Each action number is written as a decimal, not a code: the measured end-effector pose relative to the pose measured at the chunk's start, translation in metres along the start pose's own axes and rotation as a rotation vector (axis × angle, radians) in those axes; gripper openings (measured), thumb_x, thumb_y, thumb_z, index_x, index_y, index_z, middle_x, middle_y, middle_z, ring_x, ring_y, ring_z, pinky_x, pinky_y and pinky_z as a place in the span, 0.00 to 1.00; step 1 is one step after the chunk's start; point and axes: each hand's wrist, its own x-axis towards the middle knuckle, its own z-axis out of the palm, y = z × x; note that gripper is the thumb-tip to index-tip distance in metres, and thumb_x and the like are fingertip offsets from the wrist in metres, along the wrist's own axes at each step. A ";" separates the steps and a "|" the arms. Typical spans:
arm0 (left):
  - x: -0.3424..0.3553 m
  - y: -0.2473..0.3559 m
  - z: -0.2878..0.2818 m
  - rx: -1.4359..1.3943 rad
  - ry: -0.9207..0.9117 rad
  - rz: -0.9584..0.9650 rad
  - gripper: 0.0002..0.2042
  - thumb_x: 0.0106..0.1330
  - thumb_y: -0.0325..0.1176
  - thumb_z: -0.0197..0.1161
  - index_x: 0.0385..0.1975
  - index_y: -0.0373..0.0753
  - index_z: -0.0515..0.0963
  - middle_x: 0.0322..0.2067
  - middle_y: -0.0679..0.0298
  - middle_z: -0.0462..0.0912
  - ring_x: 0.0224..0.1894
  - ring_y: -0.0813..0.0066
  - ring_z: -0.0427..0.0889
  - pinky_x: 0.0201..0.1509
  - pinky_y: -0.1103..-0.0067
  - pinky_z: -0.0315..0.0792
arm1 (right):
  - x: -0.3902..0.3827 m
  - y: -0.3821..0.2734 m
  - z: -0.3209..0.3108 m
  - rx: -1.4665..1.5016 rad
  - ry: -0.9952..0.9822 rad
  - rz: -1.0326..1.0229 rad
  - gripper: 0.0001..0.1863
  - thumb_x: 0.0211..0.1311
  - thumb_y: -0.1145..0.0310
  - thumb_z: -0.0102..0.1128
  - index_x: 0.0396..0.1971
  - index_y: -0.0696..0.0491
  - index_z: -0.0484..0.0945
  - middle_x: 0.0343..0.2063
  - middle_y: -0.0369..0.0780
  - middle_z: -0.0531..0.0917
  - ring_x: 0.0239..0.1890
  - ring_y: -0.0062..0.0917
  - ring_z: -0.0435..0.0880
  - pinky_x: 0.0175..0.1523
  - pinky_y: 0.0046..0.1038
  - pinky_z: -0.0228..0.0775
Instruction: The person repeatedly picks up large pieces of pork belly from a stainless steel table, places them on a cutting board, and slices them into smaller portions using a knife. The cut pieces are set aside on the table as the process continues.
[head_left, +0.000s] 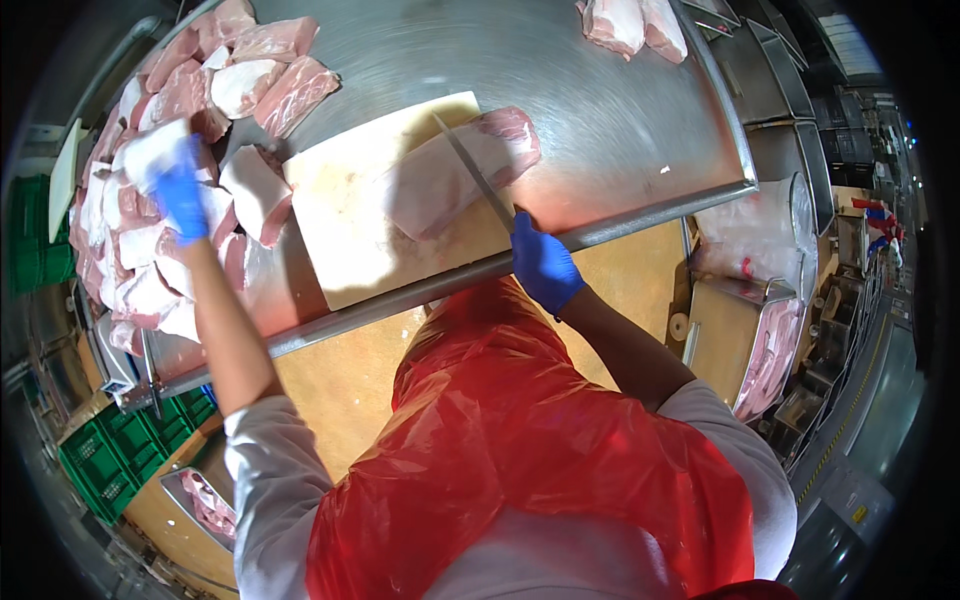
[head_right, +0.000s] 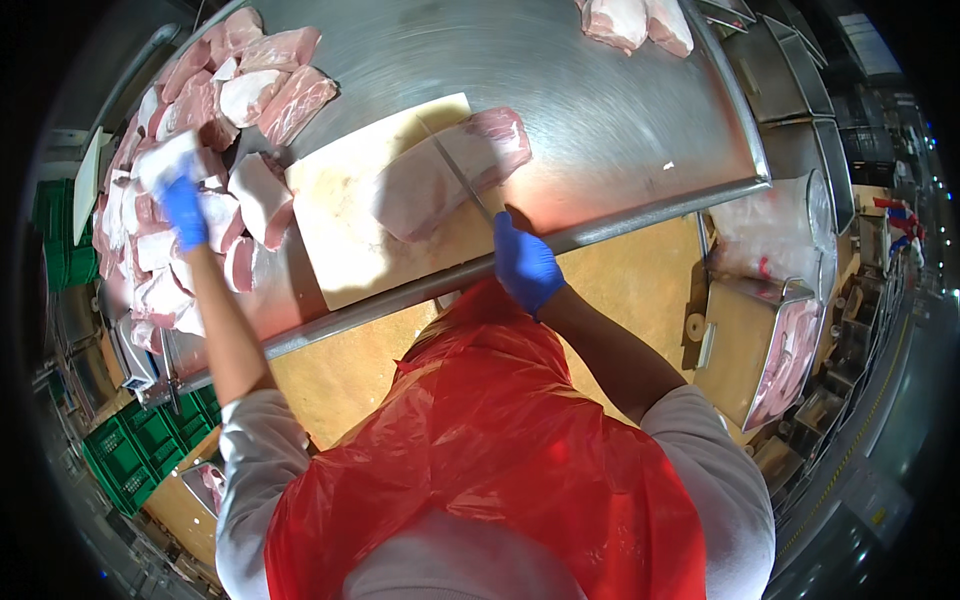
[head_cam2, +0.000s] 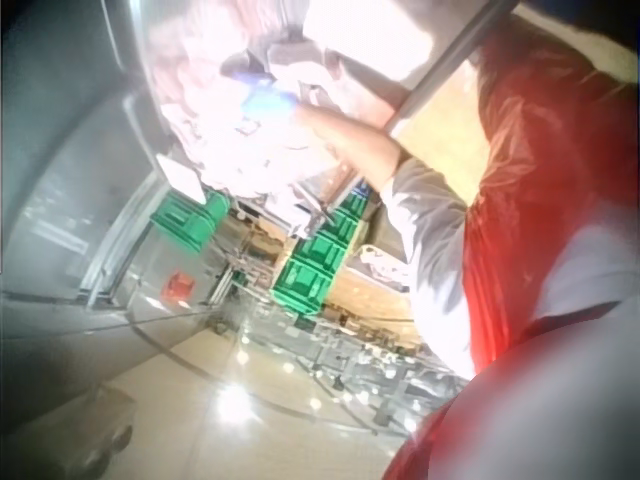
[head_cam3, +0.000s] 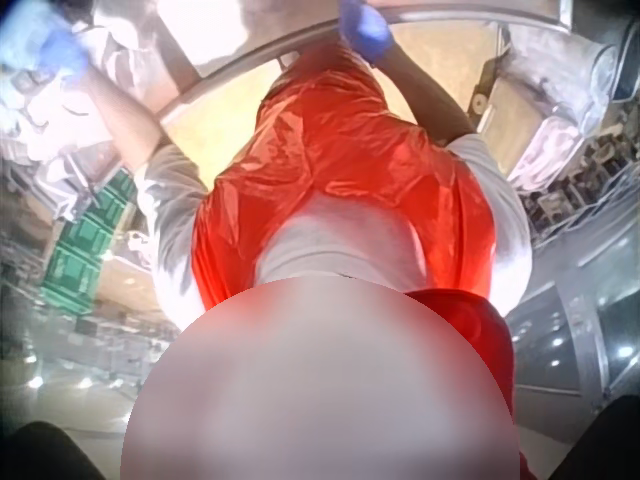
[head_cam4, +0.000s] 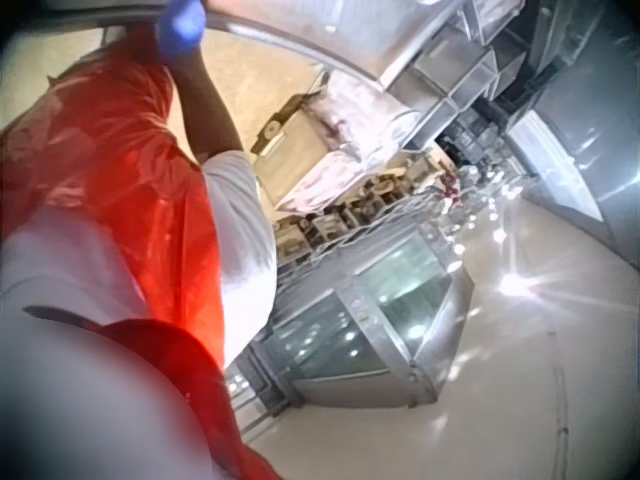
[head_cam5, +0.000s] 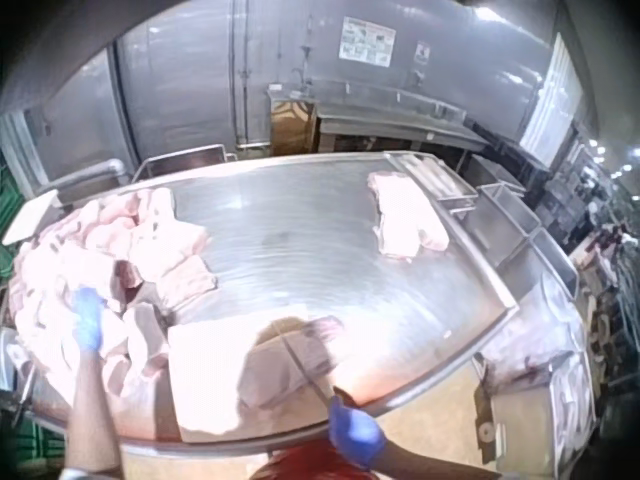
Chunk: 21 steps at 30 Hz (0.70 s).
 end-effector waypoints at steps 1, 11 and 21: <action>-0.026 0.073 0.073 -0.034 -0.146 0.062 0.22 0.63 0.40 0.64 0.54 0.33 0.76 0.45 0.53 0.82 0.42 0.58 0.81 0.47 0.69 0.75 | -0.007 0.008 0.005 -0.032 -0.003 0.039 0.20 0.65 0.71 0.50 0.53 0.66 0.66 0.24 0.54 0.78 0.26 0.50 0.79 0.31 0.49 0.71; -0.174 0.304 0.223 0.573 -0.670 0.156 0.58 0.36 0.57 0.79 0.67 0.32 0.57 0.58 0.52 0.69 0.60 0.53 0.71 0.61 0.50 0.63 | 0.056 0.025 0.029 0.124 -0.166 0.172 0.23 0.68 0.70 0.49 0.61 0.61 0.65 0.28 0.53 0.80 0.31 0.46 0.82 0.35 0.43 0.74; -0.160 0.287 0.228 0.573 -0.672 0.132 0.55 0.40 0.60 0.75 0.67 0.33 0.59 0.49 0.55 0.78 0.53 0.59 0.78 0.58 0.55 0.68 | 0.096 0.016 0.020 0.022 -0.337 0.184 0.13 0.63 0.74 0.49 0.46 0.63 0.65 0.32 0.60 0.81 0.37 0.53 0.84 0.41 0.49 0.76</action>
